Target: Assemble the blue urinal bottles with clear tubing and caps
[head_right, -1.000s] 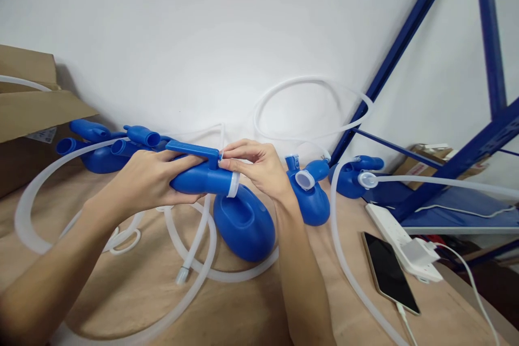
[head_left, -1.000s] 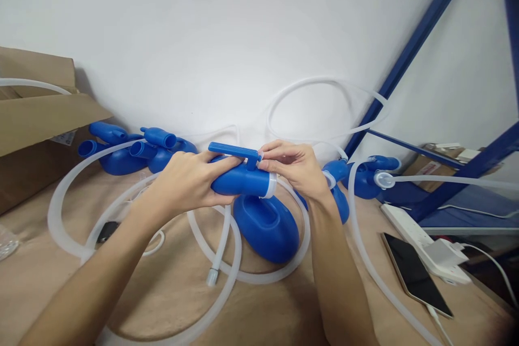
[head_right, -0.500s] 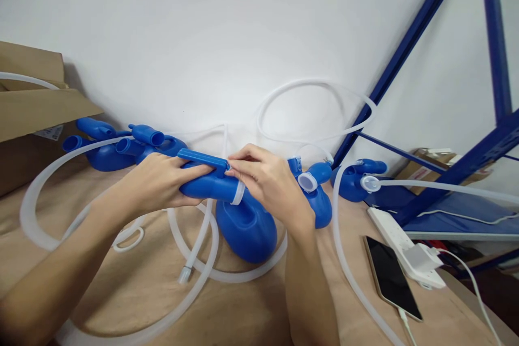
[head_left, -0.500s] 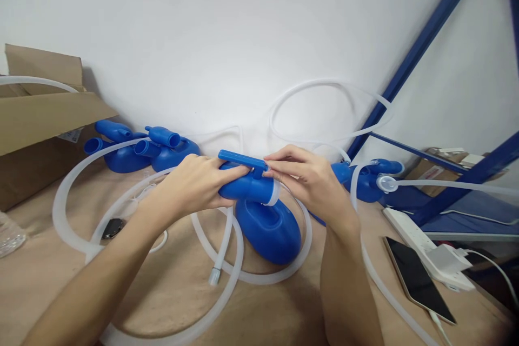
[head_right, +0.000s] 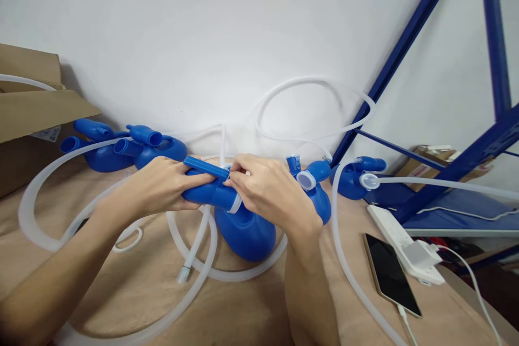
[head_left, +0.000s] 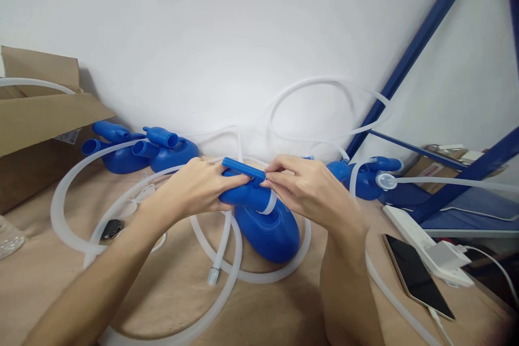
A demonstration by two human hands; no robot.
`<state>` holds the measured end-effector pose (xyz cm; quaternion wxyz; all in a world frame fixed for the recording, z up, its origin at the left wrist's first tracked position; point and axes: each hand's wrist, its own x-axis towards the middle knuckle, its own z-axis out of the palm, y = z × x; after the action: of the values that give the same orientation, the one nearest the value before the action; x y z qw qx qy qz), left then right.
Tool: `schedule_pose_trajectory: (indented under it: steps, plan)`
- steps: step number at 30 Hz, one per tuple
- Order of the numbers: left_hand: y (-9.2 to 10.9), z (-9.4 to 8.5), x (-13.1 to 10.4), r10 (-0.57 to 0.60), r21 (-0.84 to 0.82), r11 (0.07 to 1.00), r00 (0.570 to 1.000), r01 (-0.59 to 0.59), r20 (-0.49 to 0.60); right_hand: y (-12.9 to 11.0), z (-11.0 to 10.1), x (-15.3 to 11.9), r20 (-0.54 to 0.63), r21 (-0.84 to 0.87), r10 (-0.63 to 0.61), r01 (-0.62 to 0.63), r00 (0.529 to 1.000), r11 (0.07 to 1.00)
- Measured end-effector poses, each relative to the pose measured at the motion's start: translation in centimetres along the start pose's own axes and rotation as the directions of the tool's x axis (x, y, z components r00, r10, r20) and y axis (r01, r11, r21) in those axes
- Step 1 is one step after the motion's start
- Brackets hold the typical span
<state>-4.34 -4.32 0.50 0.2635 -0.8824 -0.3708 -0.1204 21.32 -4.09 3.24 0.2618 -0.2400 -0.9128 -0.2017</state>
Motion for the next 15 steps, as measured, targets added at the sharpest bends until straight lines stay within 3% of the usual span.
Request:
schedule_pose_trajectory:
  steps: [7,11,15]
  plan:
    - [-0.4,0.5,-0.1,-0.086,-0.017,0.996,0.992,0.085,-0.089,1.4,1.0,0.5,-0.14,0.361,0.122,-0.065,0.983,0.931]
    - [-0.8,0.4,-0.2,-0.155,-0.172,0.976,0.982,0.135,-0.107,2.4,1.5,0.6,-0.201,0.498,0.219,-0.093,0.955,0.862]
    - [-1.4,-0.1,0.0,-0.204,-0.412,0.903,0.965,0.121,-0.164,3.3,0.1,-0.5,-0.077,0.542,0.283,-0.198,0.956,0.817]
